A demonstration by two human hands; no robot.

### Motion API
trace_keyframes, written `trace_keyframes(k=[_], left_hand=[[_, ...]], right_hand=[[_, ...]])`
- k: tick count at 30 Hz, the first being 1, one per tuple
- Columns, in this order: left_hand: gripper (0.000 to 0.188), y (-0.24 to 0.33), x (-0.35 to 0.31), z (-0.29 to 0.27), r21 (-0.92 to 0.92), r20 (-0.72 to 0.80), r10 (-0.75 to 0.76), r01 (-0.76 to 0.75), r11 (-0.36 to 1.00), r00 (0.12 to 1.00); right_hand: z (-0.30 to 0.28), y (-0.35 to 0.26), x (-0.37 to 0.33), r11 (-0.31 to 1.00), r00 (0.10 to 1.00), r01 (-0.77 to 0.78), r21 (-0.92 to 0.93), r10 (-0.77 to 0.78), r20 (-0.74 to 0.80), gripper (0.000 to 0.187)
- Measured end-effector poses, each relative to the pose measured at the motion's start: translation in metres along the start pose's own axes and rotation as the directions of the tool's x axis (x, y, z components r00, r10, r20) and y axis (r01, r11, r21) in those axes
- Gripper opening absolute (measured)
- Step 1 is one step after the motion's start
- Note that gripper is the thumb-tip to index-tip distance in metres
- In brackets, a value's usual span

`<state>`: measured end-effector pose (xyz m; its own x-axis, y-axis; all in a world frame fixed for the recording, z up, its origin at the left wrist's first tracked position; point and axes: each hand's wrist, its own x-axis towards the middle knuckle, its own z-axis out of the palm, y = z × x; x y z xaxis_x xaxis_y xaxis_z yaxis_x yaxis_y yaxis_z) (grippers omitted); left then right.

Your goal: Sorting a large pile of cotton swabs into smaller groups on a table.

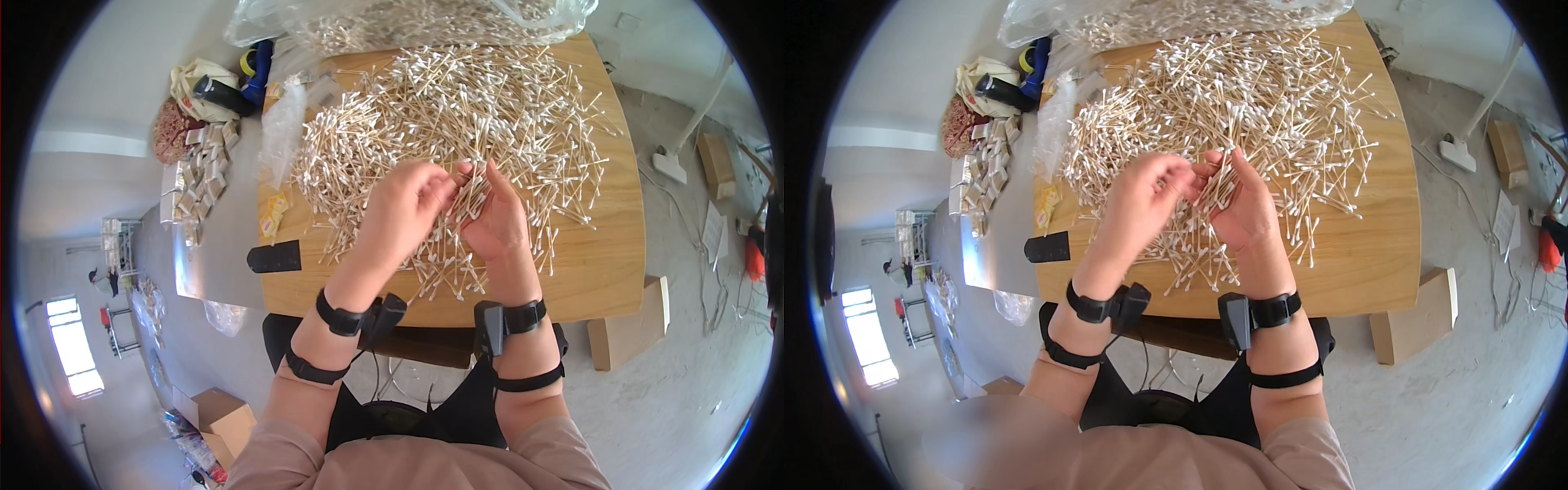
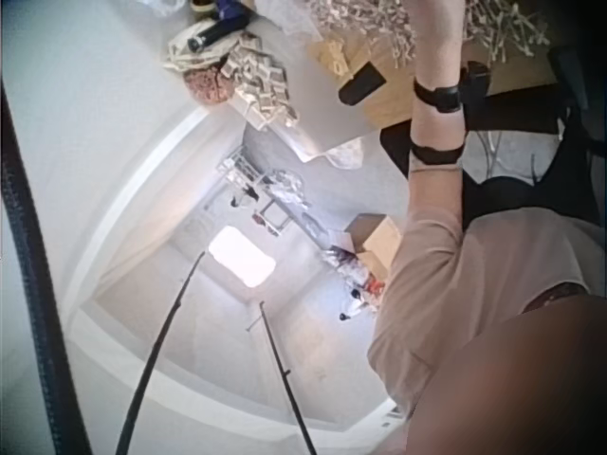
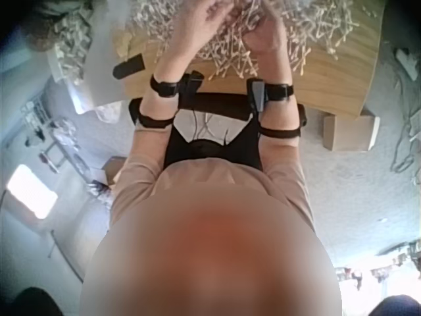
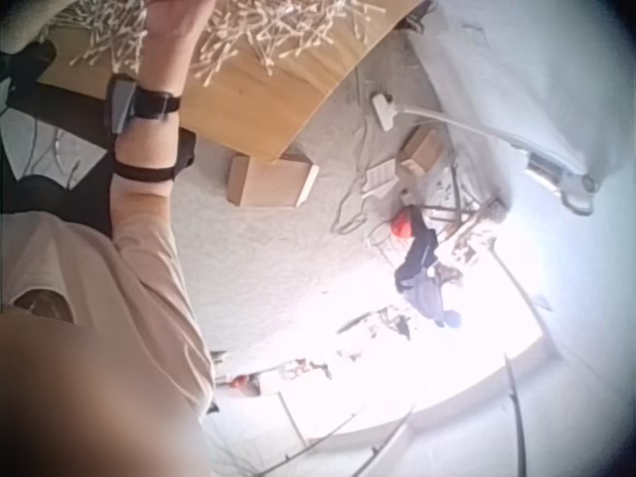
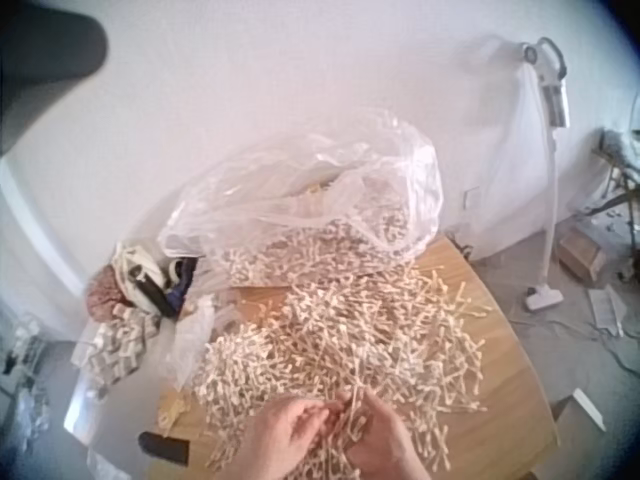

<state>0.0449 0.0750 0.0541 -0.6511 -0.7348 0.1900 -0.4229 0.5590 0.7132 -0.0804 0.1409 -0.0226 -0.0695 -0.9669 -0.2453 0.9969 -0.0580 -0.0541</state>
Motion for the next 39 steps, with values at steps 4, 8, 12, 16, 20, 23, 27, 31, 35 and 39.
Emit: trace_keyframes(k=[4,8,12,16,20,23,27,31,35,39], left_hand=[[0.013,-0.03,0.006,-0.025,0.074,-0.229,-0.13,0.15,0.986,0.965],[0.011,-0.056,-0.034,-0.042,0.112,-0.311,-0.145,0.188,0.976,0.939],[0.017,-0.089,-0.104,-0.049,0.225,-0.478,-0.059,0.187,0.956,0.877],[0.029,-0.113,-0.165,-0.044,0.323,-0.519,-0.084,0.287,0.902,0.851],[0.036,-0.127,-0.186,-0.036,0.363,-0.538,-0.113,0.351,0.863,0.835],[0.037,-0.138,-0.183,-0.039,0.342,-0.537,-0.176,0.404,0.848,0.825],[0.037,-0.143,-0.179,-0.036,0.322,-0.554,-0.171,0.399,0.858,0.815],[0.036,-0.138,-0.176,-0.034,0.357,-0.531,-0.135,0.365,0.86,0.837],[0.036,-0.137,-0.177,-0.036,0.408,-0.526,-0.17,0.422,0.809,0.833],[0.036,-0.138,-0.176,-0.035,0.397,-0.523,-0.205,0.449,0.801,0.828]], right_hand=[[-0.008,-0.004,0.003,0.999,1.0,-0.013,0.035,0.013,0.01,0.036],[0.001,-0.01,-0.002,1.0,0.994,0.013,-0.028,-0.016,-0.109,0.036],[0.0,-0.011,-0.01,0.99,0.992,-0.012,-0.143,-0.006,-0.125,0.03],[-0.002,-0.005,-0.023,0.94,0.994,-0.103,-0.324,0.089,-0.057,0.03],[0.01,0.018,-0.045,0.791,0.981,-0.154,-0.593,0.195,0.006,0.036],[0.025,0.065,-0.069,0.326,0.858,-0.308,-0.894,0.502,-0.113,0.032],[0.013,0.142,-0.092,-0.265,0.6,-0.113,-0.958,0.75,-0.279,0.035],[-0.094,0.193,-0.104,-0.648,0.739,0.31,-0.696,0.624,-0.252,0.038],[-0.12,0.197,-0.102,-0.859,0.886,0.052,-0.509,0.275,-0.374,0.036],[-0.132,0.203,-0.096,-0.842,0.908,-0.078,-0.534,0.161,-0.386,0.04]])
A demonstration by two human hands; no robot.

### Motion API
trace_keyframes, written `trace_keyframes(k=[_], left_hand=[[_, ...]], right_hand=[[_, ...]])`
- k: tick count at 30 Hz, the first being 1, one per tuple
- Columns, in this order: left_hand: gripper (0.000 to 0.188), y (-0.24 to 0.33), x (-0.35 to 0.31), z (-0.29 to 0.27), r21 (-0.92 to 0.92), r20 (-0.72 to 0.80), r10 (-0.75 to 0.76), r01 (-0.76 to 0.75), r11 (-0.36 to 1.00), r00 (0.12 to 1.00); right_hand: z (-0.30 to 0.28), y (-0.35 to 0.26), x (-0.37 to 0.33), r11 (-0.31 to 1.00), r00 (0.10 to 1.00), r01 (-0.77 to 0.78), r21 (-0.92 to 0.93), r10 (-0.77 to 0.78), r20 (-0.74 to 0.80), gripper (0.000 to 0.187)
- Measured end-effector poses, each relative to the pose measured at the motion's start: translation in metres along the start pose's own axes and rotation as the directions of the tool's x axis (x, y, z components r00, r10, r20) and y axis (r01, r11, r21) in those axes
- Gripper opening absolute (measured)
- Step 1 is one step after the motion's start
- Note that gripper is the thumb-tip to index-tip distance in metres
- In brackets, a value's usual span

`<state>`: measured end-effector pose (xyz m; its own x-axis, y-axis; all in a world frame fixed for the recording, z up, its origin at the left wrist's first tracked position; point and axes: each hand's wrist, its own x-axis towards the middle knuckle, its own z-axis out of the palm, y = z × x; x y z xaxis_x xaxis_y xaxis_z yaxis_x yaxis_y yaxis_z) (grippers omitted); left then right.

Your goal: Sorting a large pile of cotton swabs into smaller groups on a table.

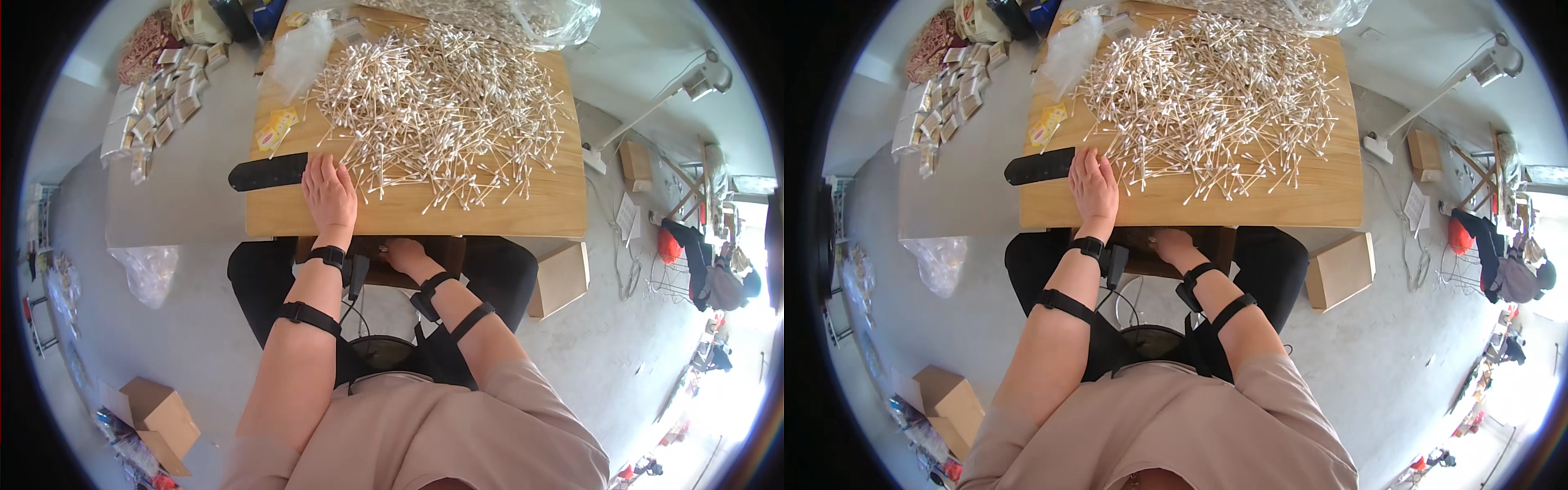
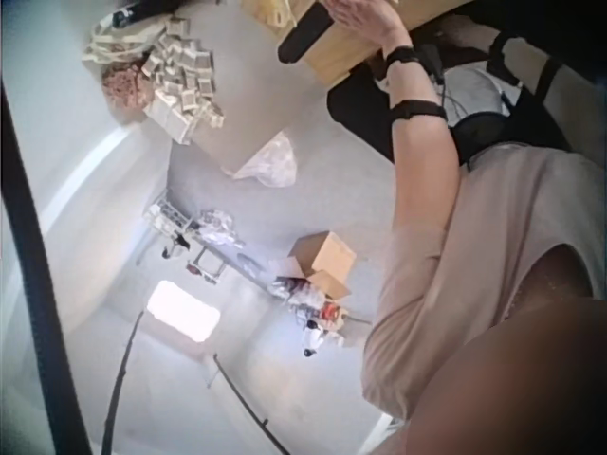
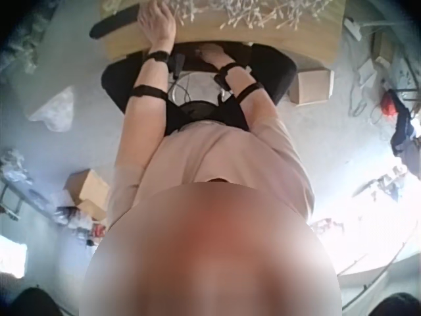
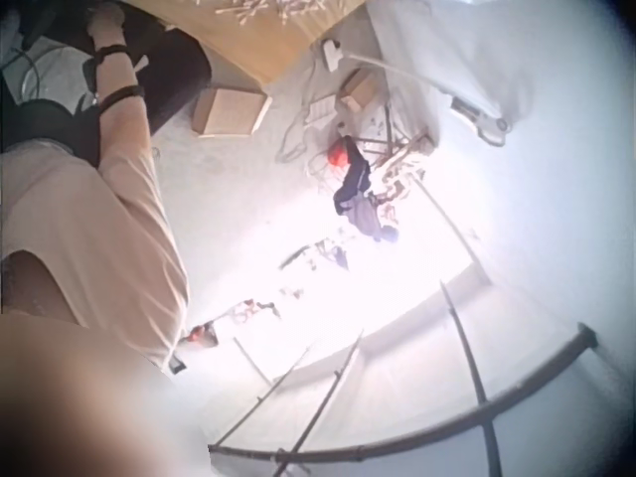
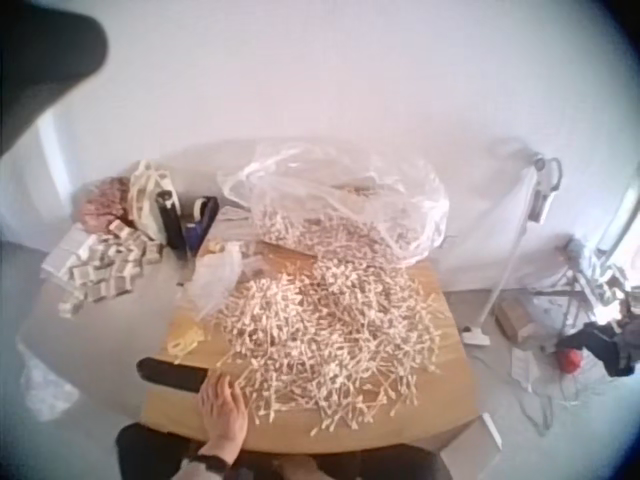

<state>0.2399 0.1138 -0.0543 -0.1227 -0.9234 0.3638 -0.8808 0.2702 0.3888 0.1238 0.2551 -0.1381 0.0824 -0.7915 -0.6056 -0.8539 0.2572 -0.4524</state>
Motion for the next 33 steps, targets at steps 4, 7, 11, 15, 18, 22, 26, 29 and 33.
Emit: trace_keyframes(k=[4,7,11,15,18,22,26,29,33], left_hand=[[0.035,0.007,0.002,0.003,-0.026,0.019,-0.017,0.018,1.0,1.0],[0.035,0.006,0.002,-0.003,-0.013,0.042,-0.036,0.036,0.999,0.999],[0.036,-0.002,0.001,-0.004,0.026,0.051,-0.057,0.056,0.998,0.997],[0.036,0.003,0.002,-0.002,0.005,0.048,-0.068,0.068,0.998,0.997],[0.036,0.003,0.003,0.0,0.014,0.073,-0.068,0.068,0.998,0.995],[0.036,0.005,0.003,-0.001,0.012,0.081,-0.08,0.079,0.997,0.993],[0.035,0.005,0.003,-0.005,0.031,0.086,-0.088,0.086,0.996,0.992],[0.035,0.007,0.004,-0.006,0.039,0.116,-0.099,0.095,0.995,0.988],[0.036,0.008,0.002,-0.007,0.019,0.113,-0.092,0.091,0.996,0.989]], right_hand=[[0.015,0.006,-0.006,0.998,0.974,0.013,-0.066,-0.028,-0.224,0.048],[0.0,-0.003,-0.017,0.993,0.954,0.117,-0.019,-0.118,-0.276,0.04],[-0.07,-0.031,-0.053,0.978,0.987,0.161,0.129,-0.157,-0.044,0.028],[-0.139,-0.061,-0.064,0.87,0.952,0.169,0.463,-0.023,-0.305,0.014],[-0.168,-0.065,-0.028,0.915,0.652,0.353,0.197,-0.089,-0.753,0.007],[-0.199,-0.062,0.016,0.917,0.428,0.344,-0.201,-0.344,-0.836,0.005],[-0.203,-0.069,0.035,0.946,0.597,0.251,-0.206,-0.319,-0.736,0.006],[-0.197,-0.073,0.046,0.946,0.666,0.218,-0.241,-0.325,-0.672,0.009],[-0.197,-0.07,0.041,0.973,0.667,0.171,-0.156,-0.231,-0.709,0.01]])
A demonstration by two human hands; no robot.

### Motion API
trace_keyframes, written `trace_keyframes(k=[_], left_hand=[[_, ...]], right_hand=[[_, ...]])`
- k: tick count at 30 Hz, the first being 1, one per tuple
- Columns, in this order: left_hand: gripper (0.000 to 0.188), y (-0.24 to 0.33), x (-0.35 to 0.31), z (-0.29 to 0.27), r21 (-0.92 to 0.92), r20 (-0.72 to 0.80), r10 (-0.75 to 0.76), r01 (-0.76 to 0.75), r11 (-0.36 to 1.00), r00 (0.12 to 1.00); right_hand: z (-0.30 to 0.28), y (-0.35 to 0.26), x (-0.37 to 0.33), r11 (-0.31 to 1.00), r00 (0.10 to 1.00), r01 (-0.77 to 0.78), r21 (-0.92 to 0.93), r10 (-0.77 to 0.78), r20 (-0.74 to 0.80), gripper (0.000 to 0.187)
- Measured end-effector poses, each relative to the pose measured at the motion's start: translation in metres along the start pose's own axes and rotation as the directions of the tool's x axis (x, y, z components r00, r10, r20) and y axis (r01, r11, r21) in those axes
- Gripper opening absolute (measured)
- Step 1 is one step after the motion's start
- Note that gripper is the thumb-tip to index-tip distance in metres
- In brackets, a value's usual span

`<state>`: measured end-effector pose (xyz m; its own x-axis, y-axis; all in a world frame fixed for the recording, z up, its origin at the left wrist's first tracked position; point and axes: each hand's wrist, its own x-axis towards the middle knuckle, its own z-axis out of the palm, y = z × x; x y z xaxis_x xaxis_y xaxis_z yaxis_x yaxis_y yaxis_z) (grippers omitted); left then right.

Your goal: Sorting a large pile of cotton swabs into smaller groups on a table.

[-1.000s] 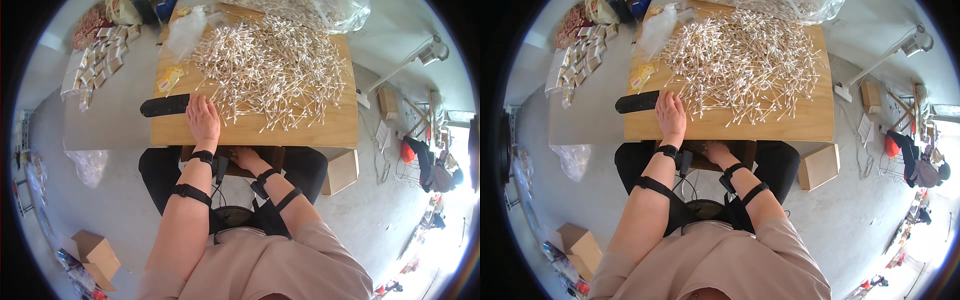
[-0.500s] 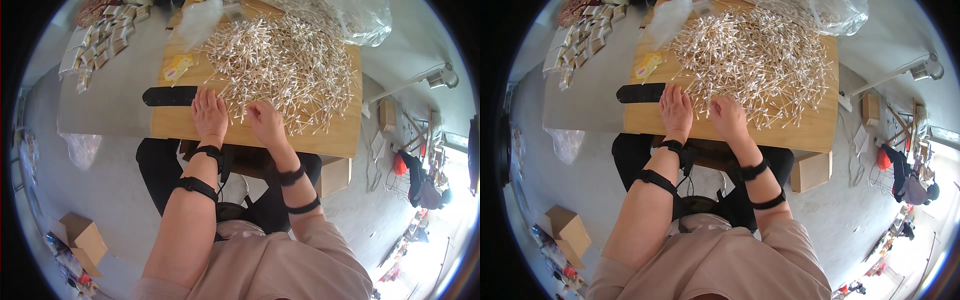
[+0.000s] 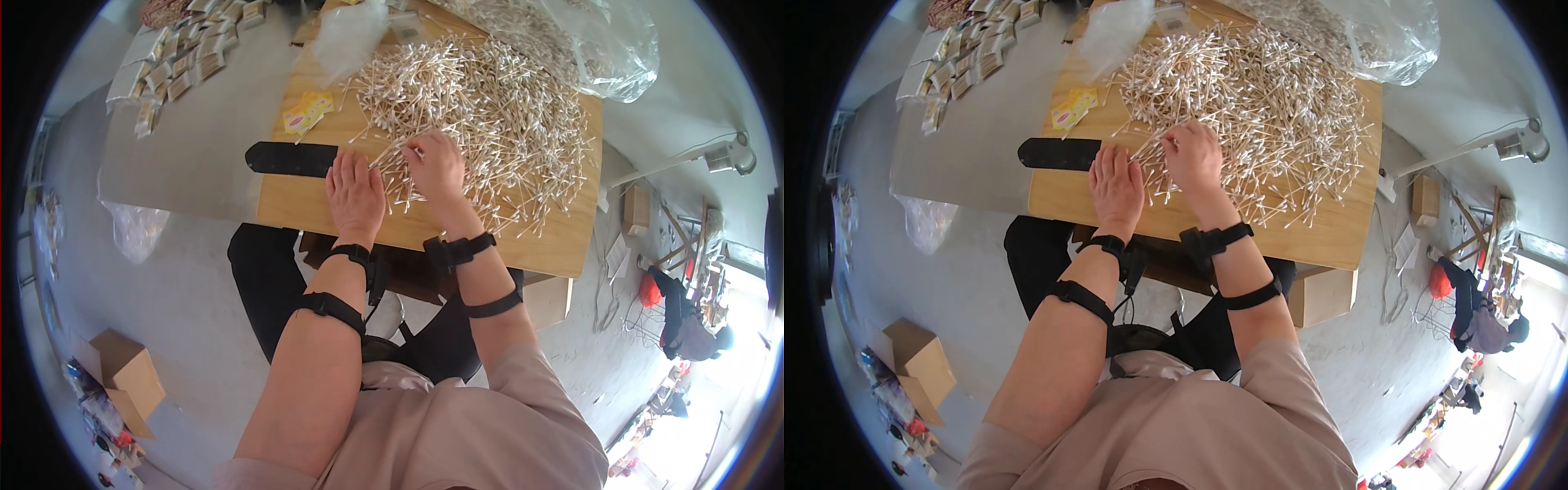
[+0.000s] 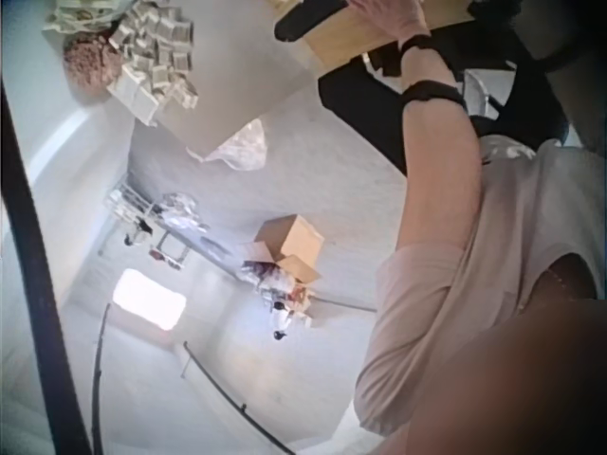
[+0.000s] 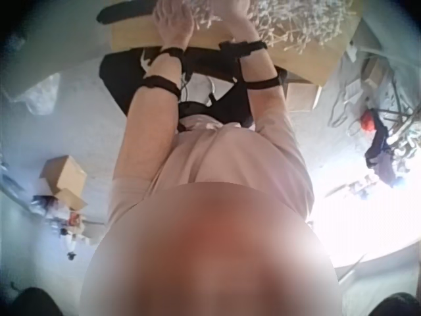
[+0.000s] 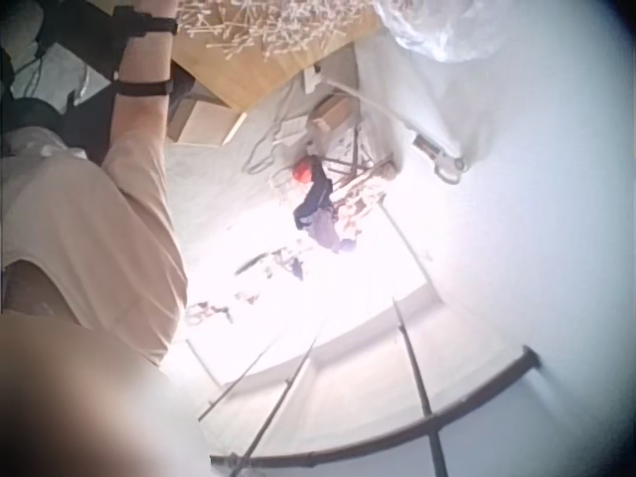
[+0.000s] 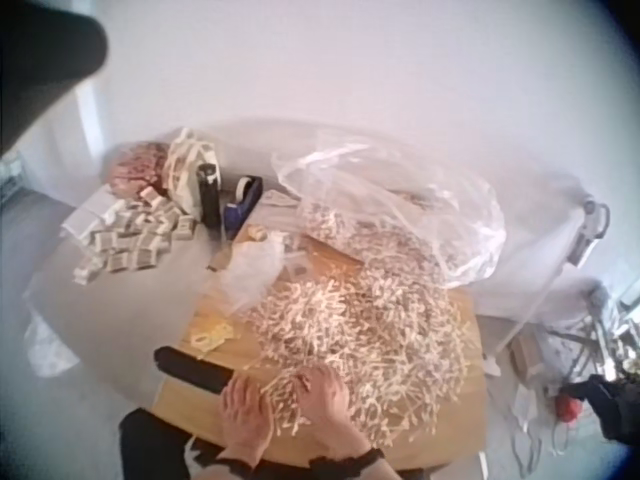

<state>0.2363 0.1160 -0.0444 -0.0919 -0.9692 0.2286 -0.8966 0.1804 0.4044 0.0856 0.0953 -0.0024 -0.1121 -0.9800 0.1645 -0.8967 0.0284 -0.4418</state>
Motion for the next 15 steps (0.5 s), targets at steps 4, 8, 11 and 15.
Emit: trace_keyframes(k=[4,8,11,15], left_hand=[[0.034,-0.004,0.0,0.003,-0.005,-0.023,0.013,-0.013,1.0,1.0],[0.033,-0.006,-0.001,0.004,-0.005,-0.032,0.016,-0.016,1.0,0.999],[0.033,-0.004,0.001,0.004,-0.032,-0.042,0.036,-0.038,0.999,0.998],[0.033,-0.003,0.003,0.006,-0.031,-0.041,0.005,-0.006,1.0,0.999]], right_hand=[[-0.019,0.005,-0.027,0.883,0.971,-0.081,0.462,0.175,-0.165,0.011],[-0.034,-0.004,-0.082,0.395,0.864,-0.408,0.823,0.458,0.208,0.009],[-0.024,0.0,-0.113,0.198,0.855,-0.329,0.923,0.479,0.201,0.011],[-0.019,0.004,-0.127,0.101,0.807,-0.35,0.931,0.538,0.245,0.009]])
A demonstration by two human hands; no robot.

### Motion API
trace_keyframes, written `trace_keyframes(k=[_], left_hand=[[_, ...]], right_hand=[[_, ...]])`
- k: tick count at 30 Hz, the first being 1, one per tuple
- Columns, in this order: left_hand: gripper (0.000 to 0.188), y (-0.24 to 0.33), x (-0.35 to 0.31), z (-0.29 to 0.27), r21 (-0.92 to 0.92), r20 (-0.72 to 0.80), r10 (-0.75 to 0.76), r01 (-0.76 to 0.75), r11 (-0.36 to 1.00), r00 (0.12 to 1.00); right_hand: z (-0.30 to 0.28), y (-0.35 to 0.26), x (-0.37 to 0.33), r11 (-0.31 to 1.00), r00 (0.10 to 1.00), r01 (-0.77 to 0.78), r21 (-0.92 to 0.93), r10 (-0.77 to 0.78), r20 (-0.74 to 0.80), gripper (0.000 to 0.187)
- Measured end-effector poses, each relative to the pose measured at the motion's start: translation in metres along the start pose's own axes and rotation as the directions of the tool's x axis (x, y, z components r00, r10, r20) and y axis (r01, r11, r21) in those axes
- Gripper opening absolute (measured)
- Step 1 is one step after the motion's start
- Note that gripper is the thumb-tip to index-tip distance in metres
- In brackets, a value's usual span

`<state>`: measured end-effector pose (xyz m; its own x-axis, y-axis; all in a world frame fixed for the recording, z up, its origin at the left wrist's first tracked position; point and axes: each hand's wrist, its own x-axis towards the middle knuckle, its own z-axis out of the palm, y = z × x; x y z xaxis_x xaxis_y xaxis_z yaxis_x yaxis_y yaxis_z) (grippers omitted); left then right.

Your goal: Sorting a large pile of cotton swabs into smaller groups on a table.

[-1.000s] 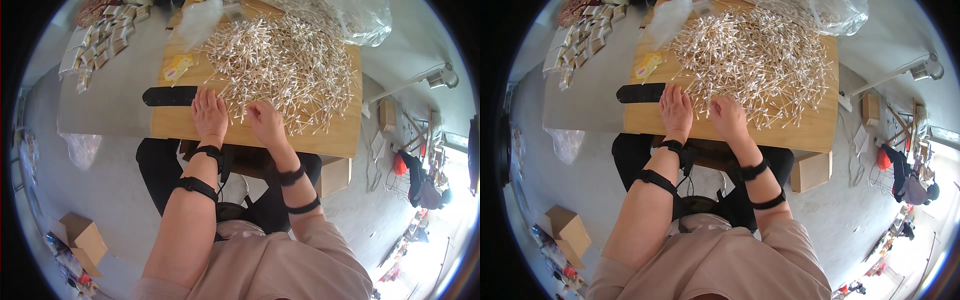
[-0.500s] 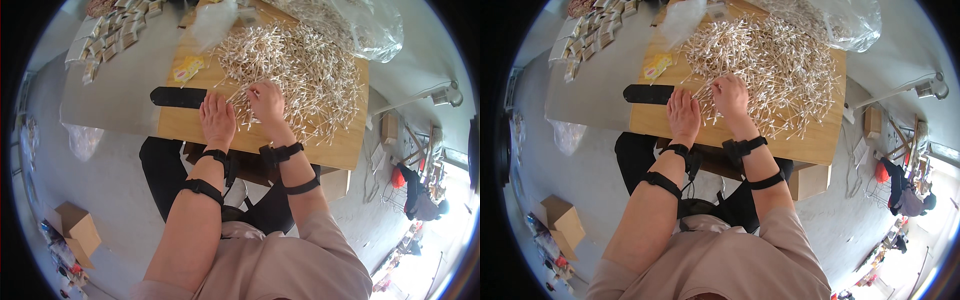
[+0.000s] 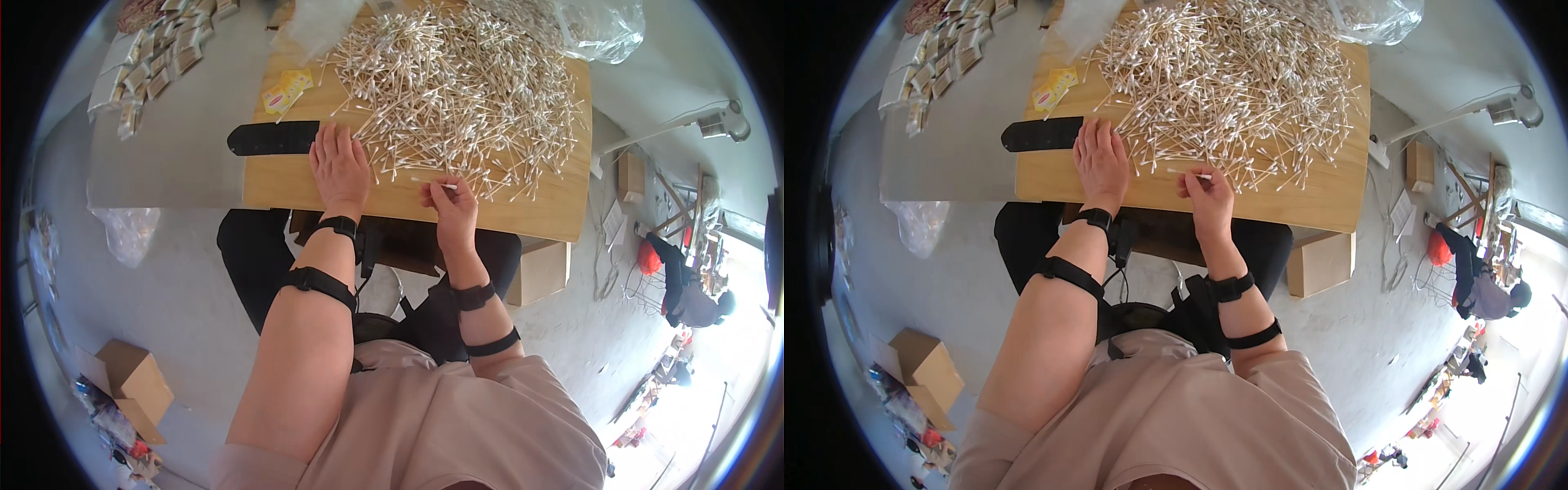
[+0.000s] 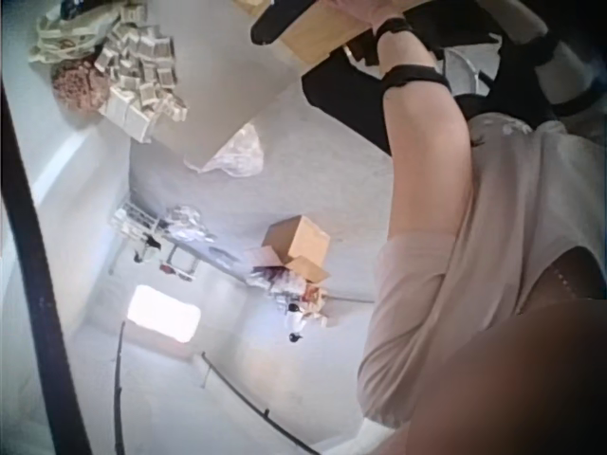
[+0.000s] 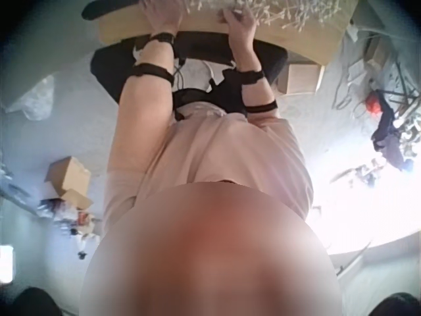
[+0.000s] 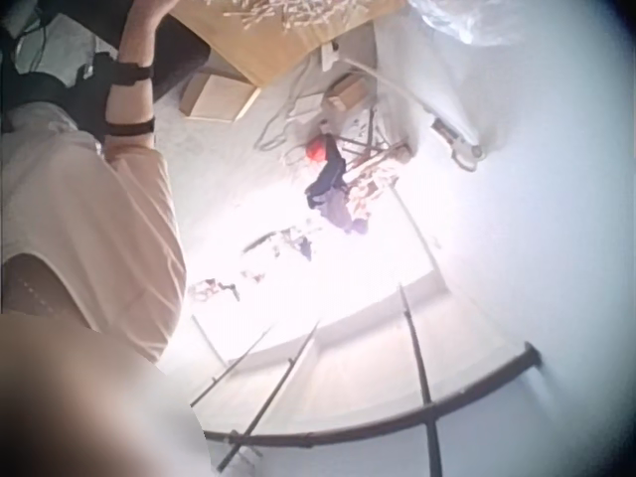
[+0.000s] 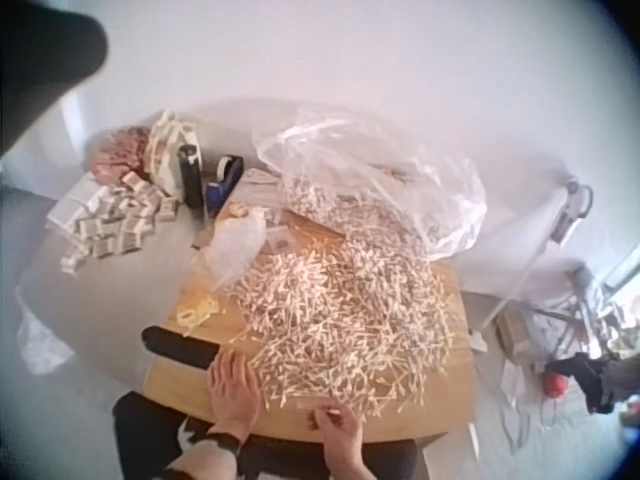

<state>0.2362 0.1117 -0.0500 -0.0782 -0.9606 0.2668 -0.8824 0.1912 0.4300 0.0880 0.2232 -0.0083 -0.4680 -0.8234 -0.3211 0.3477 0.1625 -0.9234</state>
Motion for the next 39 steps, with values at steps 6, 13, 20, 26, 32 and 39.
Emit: trace_keyframes(k=[6,13,20,26,32,39], left_hand=[[0.033,-0.001,-0.001,-0.001,0.022,0.003,0.015,-0.016,1.0,1.0],[0.028,-0.006,-0.002,-0.004,-0.011,-0.06,0.044,-0.044,0.999,0.997],[0.03,-0.04,0.029,-0.011,-0.015,-0.008,0.063,-0.064,0.998,0.998],[0.04,-0.037,0.029,-0.007,0.145,0.01,0.061,-0.062,0.988,0.998],[0.043,-0.036,0.034,-0.008,0.164,0.069,0.017,-0.028,0.986,0.997],[0.043,-0.036,0.035,-0.008,0.161,0.089,0.001,-0.016,0.987,0.996]], right_hand=[[0.0,0.016,-0.046,0.856,0.983,0.048,-0.515,0.05,0.174,0.008],[0.008,0.014,-0.062,0.563,0.9,0.433,-0.704,-0.231,0.369,0.015],[0.002,-0.015,0.003,0.29,0.77,0.587,-0.756,-0.49,0.41,0.015],[0.058,-0.062,0.086,0.109,0.638,0.64,-0.761,-0.626,0.448,0.033],[0.088,-0.064,0.161,0.206,0.728,0.514,-0.833,-0.619,0.296,0.008],[0.092,-0.058,0.182,0.207,0.841,0.417,-0.885,-0.456,0.29,0.008]])
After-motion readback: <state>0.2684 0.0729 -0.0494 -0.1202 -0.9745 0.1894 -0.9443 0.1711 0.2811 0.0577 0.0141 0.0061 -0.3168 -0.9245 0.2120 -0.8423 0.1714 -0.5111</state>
